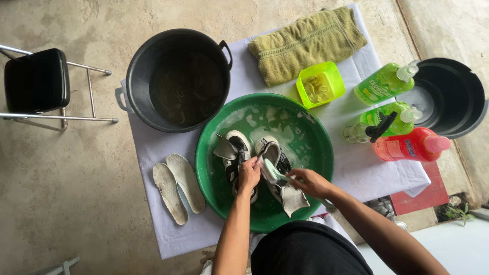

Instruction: The person washes a pair of black and white sneakers in a green basin with soapy water. They scrub the exterior fabric, the soles, and the inner lining using a brush and liquid soap.

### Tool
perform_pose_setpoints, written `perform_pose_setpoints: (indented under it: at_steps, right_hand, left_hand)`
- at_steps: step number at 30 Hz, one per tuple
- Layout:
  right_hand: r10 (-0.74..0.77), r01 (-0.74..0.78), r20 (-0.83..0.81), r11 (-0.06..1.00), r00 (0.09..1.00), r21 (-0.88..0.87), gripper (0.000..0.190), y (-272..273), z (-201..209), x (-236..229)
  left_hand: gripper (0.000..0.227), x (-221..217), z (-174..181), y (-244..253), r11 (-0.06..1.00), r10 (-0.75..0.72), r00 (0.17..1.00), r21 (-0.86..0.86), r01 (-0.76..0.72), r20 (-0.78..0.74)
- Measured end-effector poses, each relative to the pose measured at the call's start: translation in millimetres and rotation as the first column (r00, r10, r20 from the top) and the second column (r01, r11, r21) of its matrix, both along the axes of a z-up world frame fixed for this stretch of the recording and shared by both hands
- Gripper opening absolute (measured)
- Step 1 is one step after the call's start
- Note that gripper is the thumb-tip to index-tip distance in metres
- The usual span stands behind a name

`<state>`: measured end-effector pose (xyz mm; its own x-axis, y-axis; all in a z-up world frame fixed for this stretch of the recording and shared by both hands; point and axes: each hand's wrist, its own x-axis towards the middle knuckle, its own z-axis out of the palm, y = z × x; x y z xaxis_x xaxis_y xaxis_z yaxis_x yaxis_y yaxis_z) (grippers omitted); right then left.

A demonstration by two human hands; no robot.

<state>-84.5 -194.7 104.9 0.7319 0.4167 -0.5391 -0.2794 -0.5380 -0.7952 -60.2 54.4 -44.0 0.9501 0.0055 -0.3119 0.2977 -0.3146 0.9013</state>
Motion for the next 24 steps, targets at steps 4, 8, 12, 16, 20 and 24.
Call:
perform_pose_setpoints:
  at_steps: [4,8,12,16,20,24]
  right_hand:
    - [-0.163,0.166,-0.092,0.986,0.982,0.03,0.036,24,-20,6]
    - [-0.093,0.095,0.053,0.995,0.994,-0.028,0.036,22,-19,-14]
    - [0.12,-0.117,0.024,0.988,0.992,-0.101,0.038,-11,1,-26]
    - [0.068,-0.062,0.061,0.993,0.996,-0.1,0.034,-2,-7,-18]
    - [-0.072,0.072,0.03,0.997,0.997,0.016,0.033,17,-26,-13]
    - [-0.244,0.249,-0.098,0.968,0.965,0.038,0.033,26,-33,-10]
  left_hand:
    - [0.029,4,-2,0,0.971,-0.004,0.998,0.237,-0.013,0.07]
    - [0.031,7,14,-5,0.953,-0.01,1.0,0.302,0.015,-0.019]
    - [0.03,7,30,-7,0.968,-0.006,0.996,0.249,0.027,-0.087]
    - [0.031,2,17,-9,0.955,-0.013,0.999,0.294,0.028,-0.053]
    - [0.033,9,5,-5,0.953,0.02,0.999,0.301,-0.01,-0.03]
    - [0.034,7,11,-11,0.961,0.019,0.995,0.277,0.008,-0.094]
